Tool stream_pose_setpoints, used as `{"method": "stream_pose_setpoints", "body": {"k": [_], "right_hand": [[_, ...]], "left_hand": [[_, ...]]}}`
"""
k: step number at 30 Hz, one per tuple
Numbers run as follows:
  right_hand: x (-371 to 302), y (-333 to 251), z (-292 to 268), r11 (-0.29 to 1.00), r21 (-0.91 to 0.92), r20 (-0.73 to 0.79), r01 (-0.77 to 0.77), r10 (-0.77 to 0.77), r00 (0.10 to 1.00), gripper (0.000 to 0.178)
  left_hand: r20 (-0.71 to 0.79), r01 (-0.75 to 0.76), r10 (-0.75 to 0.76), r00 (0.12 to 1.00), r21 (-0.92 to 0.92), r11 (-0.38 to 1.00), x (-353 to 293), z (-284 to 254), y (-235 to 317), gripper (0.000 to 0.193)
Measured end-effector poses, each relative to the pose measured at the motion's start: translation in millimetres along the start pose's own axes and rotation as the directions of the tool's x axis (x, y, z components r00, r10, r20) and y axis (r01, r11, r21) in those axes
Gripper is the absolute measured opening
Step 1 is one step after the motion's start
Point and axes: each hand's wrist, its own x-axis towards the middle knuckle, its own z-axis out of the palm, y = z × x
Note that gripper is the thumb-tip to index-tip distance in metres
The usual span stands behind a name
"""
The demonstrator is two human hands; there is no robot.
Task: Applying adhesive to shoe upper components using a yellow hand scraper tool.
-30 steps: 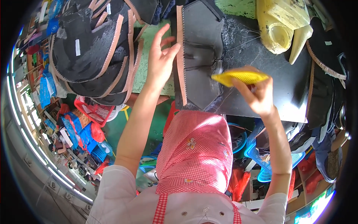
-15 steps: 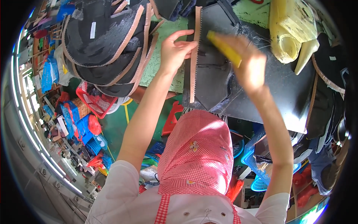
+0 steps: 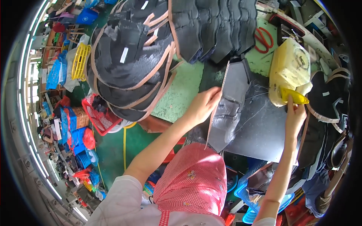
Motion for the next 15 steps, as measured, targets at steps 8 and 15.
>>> {"method": "stream_pose_setpoints", "body": {"k": [8, 15], "right_hand": [[-32, -5, -40, 0.99, 0.097, -0.037, -0.097, 0.101, 0.994, 0.022], [-35, 59, -121, 0.983, -0.037, -0.249, -0.181, 0.167, 0.954, 0.006]], "left_hand": [[-0.59, -0.442, 0.264, 0.763, -0.179, 0.879, 20, -96, 19, 0.021], [-0.522, -0.215, 0.431, 0.737, 0.423, 0.88, 115, -305, 38, 0.042]]}}
